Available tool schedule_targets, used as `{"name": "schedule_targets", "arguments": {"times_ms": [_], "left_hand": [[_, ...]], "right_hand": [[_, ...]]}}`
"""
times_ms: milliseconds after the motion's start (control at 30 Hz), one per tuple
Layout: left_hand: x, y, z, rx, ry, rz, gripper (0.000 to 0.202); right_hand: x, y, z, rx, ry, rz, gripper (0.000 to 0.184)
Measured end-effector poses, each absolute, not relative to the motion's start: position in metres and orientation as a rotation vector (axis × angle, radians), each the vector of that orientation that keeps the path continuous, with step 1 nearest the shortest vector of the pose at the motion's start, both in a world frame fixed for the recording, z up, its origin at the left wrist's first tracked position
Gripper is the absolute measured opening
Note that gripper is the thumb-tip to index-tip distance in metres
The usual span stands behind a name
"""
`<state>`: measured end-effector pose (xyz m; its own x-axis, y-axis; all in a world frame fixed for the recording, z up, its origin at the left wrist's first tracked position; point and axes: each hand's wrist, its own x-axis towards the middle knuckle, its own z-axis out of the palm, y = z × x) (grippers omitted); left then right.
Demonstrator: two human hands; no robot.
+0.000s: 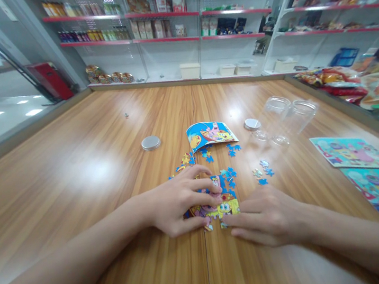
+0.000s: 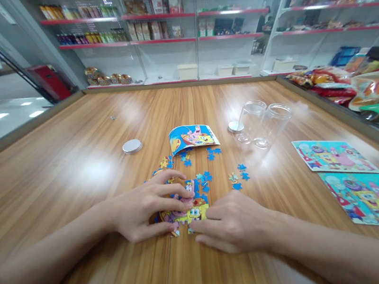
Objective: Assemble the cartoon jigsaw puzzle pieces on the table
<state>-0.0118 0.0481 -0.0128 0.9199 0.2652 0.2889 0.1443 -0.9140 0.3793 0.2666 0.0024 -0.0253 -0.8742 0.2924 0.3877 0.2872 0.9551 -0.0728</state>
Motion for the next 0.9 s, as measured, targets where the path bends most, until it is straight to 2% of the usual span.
{"name": "schedule_targets", "arguments": {"times_ms": [167, 400, 900], "left_hand": [[-0.0118, 0.0483, -0.0136, 2.728, 0.291, 0.503, 0.040], [-0.0107, 0.0477, -0.0124, 2.721, 0.290, 0.486, 0.042], [-0.0103, 0.0477, -0.0127, 2.718, 0.291, 0.474, 0.040]], "right_hand": [[0.2668, -0.0011, -0.0218, -0.424, -2.708, 0.061, 0.017], [0.2668, 0.0012, -0.0236, -0.450, -2.822, 0.094, 0.036], [0.2664, -0.0008, -0.0228, -0.464, -2.857, 0.107, 0.035]]}}
